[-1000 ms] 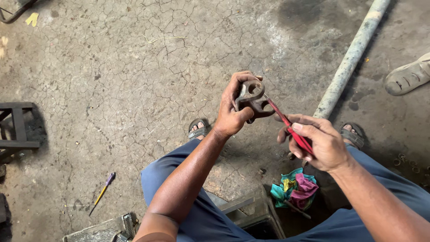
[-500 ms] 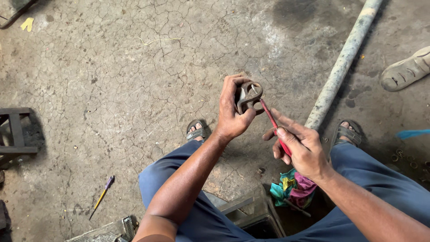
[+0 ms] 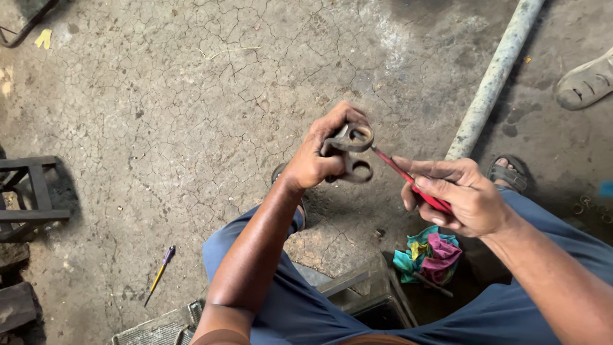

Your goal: The person manipulates a metal universal joint and a pipe by hand, using a screwdriver and a hammer to clean or dislodge internal components while sitting on the floor.

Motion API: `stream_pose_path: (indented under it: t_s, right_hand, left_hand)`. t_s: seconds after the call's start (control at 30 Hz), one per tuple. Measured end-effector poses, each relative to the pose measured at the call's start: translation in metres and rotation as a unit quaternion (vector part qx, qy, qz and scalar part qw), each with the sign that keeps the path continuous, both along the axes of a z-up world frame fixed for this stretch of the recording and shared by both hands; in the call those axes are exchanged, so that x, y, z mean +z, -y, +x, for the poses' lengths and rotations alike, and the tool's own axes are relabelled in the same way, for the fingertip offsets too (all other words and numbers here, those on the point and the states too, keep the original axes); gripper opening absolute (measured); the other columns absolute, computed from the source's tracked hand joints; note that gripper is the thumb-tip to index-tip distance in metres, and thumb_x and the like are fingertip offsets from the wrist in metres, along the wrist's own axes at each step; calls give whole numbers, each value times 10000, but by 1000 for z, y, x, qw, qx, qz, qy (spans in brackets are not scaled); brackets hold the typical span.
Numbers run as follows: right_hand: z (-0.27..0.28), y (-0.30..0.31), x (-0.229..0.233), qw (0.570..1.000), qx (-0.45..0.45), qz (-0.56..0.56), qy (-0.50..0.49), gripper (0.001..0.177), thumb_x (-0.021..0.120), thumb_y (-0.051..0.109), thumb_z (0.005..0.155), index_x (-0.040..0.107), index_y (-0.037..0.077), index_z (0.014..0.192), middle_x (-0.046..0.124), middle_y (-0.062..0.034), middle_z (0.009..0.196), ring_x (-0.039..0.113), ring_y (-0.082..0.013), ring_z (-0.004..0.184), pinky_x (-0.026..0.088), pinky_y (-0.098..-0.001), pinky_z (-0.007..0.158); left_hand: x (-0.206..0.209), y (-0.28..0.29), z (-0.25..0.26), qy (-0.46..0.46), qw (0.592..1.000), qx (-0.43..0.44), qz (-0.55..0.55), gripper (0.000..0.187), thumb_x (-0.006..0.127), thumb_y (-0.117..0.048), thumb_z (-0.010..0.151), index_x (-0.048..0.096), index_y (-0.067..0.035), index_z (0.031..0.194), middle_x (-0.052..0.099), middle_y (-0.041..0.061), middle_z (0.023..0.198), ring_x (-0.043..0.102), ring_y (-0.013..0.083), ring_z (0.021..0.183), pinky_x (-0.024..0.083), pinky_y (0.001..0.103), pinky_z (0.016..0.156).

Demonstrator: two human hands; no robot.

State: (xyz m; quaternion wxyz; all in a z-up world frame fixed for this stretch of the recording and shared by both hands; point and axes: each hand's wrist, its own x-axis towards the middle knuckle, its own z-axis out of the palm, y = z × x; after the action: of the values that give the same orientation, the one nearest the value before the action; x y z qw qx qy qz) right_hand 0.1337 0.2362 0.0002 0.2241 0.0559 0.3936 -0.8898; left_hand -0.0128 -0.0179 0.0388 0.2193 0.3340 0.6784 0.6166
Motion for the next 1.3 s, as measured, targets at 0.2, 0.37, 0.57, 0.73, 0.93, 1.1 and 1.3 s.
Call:
stream_pose_path:
  t_s: [0.2, 0.37, 0.57, 0.73, 0.93, 1.1, 1.3]
  right_hand:
    - [0, -11, 0, 997, 45, -49, 33, 400, 521, 4, 991, 621, -64, 1372, 715, -267, 855, 534, -139, 476, 394, -225, 381]
    - [-4, -13, -12, 987, 83, -118, 72, 406, 544, 33, 978, 620, -87, 1358, 696, -282, 826, 514, -133, 442, 382, -220, 355]
    - [4, 2, -22, 964, 117, -230, 64, 398, 565, 48, 1018, 599, -84, 1393, 681, -294, 835, 511, -137, 426, 382, -228, 355]
    - [-1, 5, -14, 981, 93, -152, 76, 432, 563, 77, 973, 588, -61, 1382, 696, -273, 816, 562, -157, 437, 429, -225, 380]
    - [-23, 17, -10, 981, -96, 159, 62, 335, 573, 160, 995, 628, -29, 1266, 669, -89, 825, 618, -116, 576, 472, -239, 467]
    - [-33, 34, -15, 969, -131, 193, 85, 290, 686, 282, 963, 705, 2, 1037, 604, -9, 766, 559, -77, 535, 414, -235, 427]
    - [-38, 46, -11, 974, -161, 150, 57, 250, 713, 284, 958, 703, 35, 939, 605, 12, 688, 532, -57, 494, 401, -214, 402]
  left_hand:
    - [6, 5, -7, 77, 992, -102, 20, 637, 616, -349, 510, 635, -2, 1044, 620, 119, 1090, 614, 258, 1021, 476, 348, 940]
    - [-4, -1, -7, 190, 963, -169, 85, 589, 629, -348, 541, 647, 9, 1009, 630, 135, 1044, 599, 266, 954, 475, 374, 875]
    - [-14, -3, -2, 254, 922, -252, 148, 535, 686, -358, 583, 622, 19, 957, 610, 137, 934, 546, 247, 879, 423, 349, 776]
    - [-9, 7, -6, 216, 953, -177, 114, 529, 660, -309, 575, 639, 15, 993, 608, 130, 989, 571, 252, 914, 459, 360, 814]
    - [-16, -5, -4, -174, 928, 249, -215, 442, 654, -188, 615, 600, -21, 1021, 543, 106, 968, 552, 246, 873, 501, 392, 752]
    - [-26, -23, 24, -231, 911, 280, -195, 485, 716, -147, 665, 569, 9, 1100, 506, 159, 1022, 577, 294, 867, 517, 408, 751]
    - [-23, -44, 53, -204, 931, 229, -197, 570, 839, -205, 716, 590, -3, 1188, 569, 177, 1123, 662, 310, 982, 590, 394, 833]
